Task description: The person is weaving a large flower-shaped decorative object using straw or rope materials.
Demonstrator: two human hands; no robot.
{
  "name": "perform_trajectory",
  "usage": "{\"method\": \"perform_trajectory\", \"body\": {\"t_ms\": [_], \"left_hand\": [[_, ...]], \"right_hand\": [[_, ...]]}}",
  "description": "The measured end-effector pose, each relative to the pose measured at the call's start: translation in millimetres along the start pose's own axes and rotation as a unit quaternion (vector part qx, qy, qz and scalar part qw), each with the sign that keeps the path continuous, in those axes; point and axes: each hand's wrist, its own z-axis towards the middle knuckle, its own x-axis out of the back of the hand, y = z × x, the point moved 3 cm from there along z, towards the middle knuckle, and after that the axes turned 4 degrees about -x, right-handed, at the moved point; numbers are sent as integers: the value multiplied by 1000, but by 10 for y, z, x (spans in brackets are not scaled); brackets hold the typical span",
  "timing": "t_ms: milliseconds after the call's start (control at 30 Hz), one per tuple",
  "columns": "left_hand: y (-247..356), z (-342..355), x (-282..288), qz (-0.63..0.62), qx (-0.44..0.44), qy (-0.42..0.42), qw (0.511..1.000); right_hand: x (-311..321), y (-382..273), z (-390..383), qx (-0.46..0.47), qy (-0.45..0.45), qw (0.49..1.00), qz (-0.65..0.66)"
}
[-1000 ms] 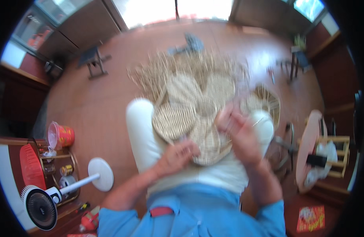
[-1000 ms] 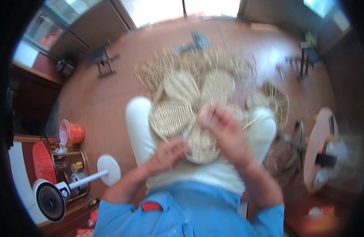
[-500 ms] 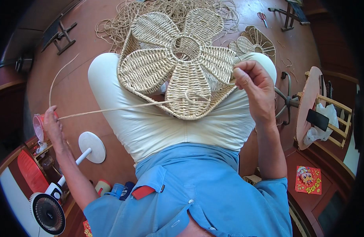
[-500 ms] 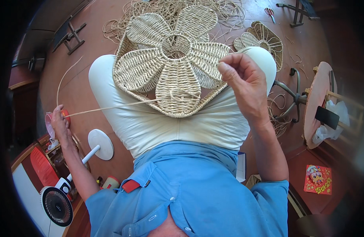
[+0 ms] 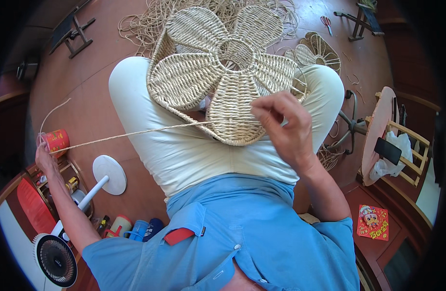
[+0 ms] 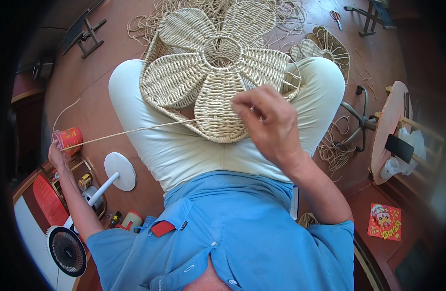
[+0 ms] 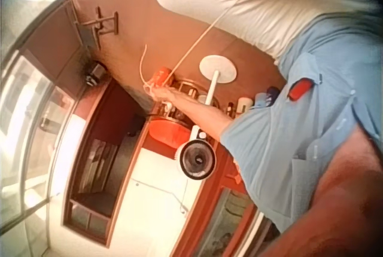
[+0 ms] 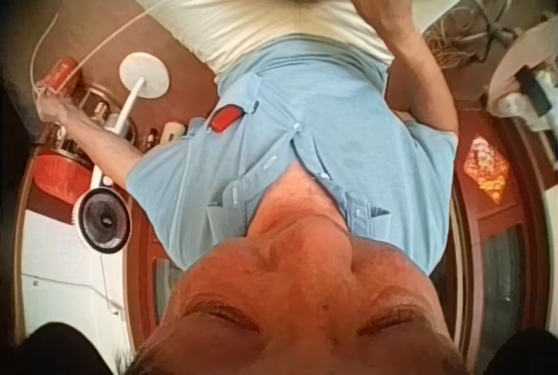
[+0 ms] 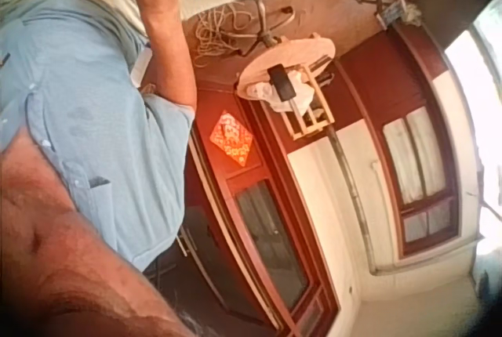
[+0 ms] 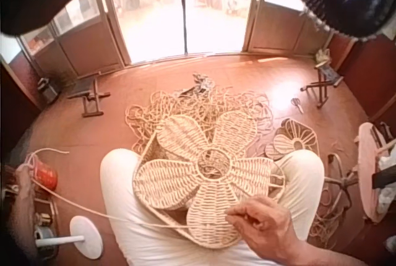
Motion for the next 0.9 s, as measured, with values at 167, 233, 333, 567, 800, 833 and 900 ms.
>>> {"method": "perform_trajectory", "body": {"t_ms": [167,233,333,567,800,833,900], "left_hand": [[191,50,-241,-63,-18,52,996],[201,203,-118,-41,-27,20,999],[317,230,-145,1,-20,16,1000],[974,-187,-208,80,-27,-43,996],[2637,-3797,-2011,69,-237,-331,911],[2599,-4221,-2102,49,-282,-412,865],[2407,-4710,-2320,48,-269,-470,839]], "right_hand": [[-372,-106,-98,67,-7,995,-74],[-501,-129,-99,96,5,990,-103],[-598,-171,-81,99,29,985,-138],[-723,-131,-58,45,28,987,-151],[-750,-76,-93,52,62,985,-155],[-752,-85,-79,61,76,984,-151],[-774,-76,-78,66,93,982,-149]]}}
